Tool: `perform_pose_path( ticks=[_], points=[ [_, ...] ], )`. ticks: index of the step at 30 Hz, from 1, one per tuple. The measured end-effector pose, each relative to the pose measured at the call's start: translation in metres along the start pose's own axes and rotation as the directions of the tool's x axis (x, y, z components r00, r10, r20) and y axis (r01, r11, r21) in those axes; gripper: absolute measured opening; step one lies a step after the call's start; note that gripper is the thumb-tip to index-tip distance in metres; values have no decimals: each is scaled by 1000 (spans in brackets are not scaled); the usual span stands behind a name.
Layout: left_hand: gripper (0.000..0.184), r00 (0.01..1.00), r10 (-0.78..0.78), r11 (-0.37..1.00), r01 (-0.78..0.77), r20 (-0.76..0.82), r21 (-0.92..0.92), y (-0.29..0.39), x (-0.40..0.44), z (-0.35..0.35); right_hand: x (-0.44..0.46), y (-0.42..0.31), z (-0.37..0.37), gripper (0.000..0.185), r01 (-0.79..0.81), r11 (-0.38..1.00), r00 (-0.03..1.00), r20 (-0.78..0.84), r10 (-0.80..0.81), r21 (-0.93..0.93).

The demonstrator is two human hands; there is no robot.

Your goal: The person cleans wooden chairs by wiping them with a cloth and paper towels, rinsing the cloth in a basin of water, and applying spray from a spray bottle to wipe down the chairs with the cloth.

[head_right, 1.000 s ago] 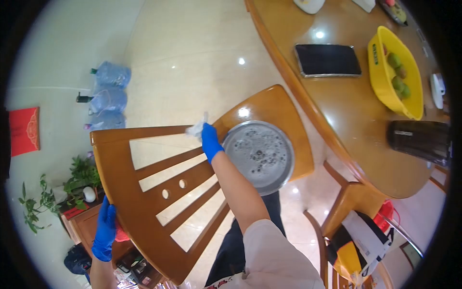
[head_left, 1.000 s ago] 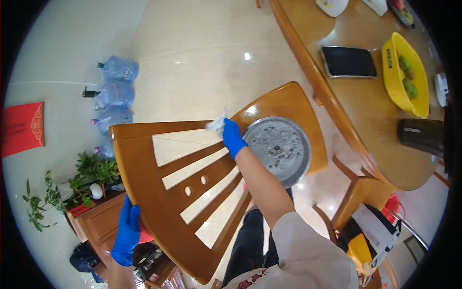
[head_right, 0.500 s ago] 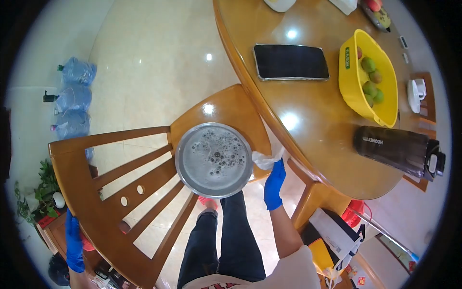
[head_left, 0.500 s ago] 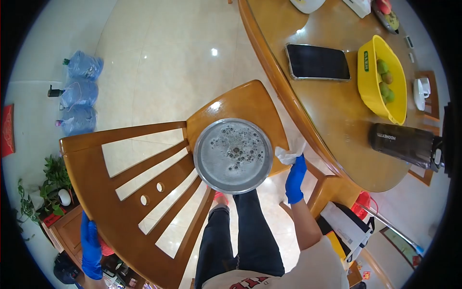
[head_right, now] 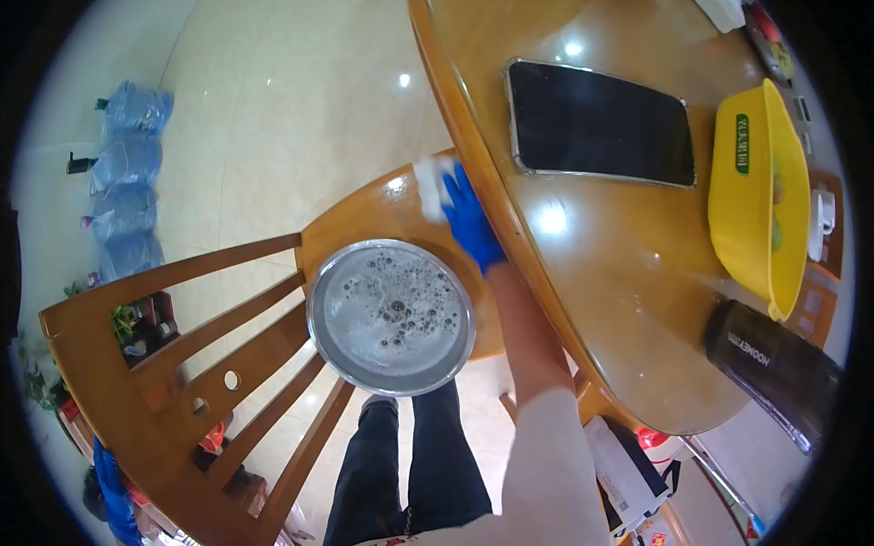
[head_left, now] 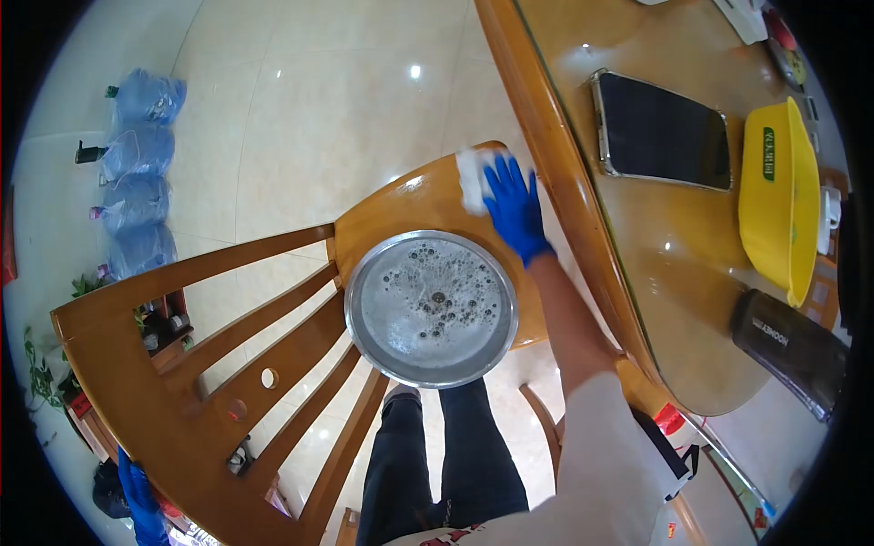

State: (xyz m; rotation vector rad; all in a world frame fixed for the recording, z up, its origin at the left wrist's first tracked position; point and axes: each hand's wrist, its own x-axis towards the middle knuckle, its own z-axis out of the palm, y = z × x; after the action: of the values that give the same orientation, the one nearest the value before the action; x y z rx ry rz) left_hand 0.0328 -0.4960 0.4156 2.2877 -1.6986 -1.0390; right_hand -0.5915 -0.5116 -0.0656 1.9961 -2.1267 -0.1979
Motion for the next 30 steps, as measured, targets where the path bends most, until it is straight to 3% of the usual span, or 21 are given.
perform_pose_path(
  ticks=[1,2,5,7,9,10,11,14,16,17,19,20,21,22,23,24,27,30],
  points=[
    [55,1000,-22,1000,22,-13,4,-2,-1,-4,29,1,3,53,-64,810,998,32,55,583],
    [55,1000,1,994,2,-23,107,-10,-2,-11,44,1,0,53,-60,806,998,29,53,589],
    [55,999,28,999,-28,18,-21,21,-1,9,53,-1,-10,50,63,867,998,-33,-54,494],
    [56,999,43,998,-44,16,46,31,0,15,3,2,-18,49,210,918,975,3,-224,335],
    [56,998,33,999,-31,48,-31,43,3,23,-72,0,-28,48,143,840,982,31,-187,523],
    [57,998,31,997,-26,62,-72,48,4,27,-111,-4,-34,48,99,916,938,271,-217,389],
    [57,997,30,993,-21,74,-112,54,6,31,-151,-8,-40,48,56,932,914,356,-192,358],
    [59,994,17,977,7,107,-215,65,12,41,-250,-18,-41,51,-57,908,918,380,-116,415],
    [59,993,-9,962,42,122,-271,66,13,46,-231,-26,-45,52,-78,930,923,378,-69,359],
    [59,994,-19,961,49,111,-274,39,6,42,-214,-28,-42,53,-115,948,926,378,-6,297],
    [46,1000,-19,824,30,24,-566,-73,-5,24,-150,-22,-24,51,-124,946,967,249,49,299],
    [54,942,19,553,268,334,-789,-133,-12,20,-111,-18,-7,50,-113,956,986,146,75,272],
    [54,943,-6,555,279,332,-783,-192,-32,-2,-71,-9,-24,48,-95,871,995,57,77,482],
    [50,926,-55,602,329,373,-728,-207,-48,8,-38,-7,-17,48,-87,909,996,66,65,408],
    [47,912,-95,637,364,399,-680,-223,-62,26,-14,-2,-13,47,-18,907,998,-46,41,421],
    [44,898,-132,665,395,420,-634,-236,-76,47,6,0,-10,45,-7,901,999,-36,25,434],
    [36,848,-234,726,477,475,-495,-255,-111,133,-10,-3,-3,45,9,917,996,-84,26,398],
    [31,774,-344,751,566,531,-339,-222,-161,272,-104,-14,-13,49,-46,966,986,166,3,256]
  ],
)
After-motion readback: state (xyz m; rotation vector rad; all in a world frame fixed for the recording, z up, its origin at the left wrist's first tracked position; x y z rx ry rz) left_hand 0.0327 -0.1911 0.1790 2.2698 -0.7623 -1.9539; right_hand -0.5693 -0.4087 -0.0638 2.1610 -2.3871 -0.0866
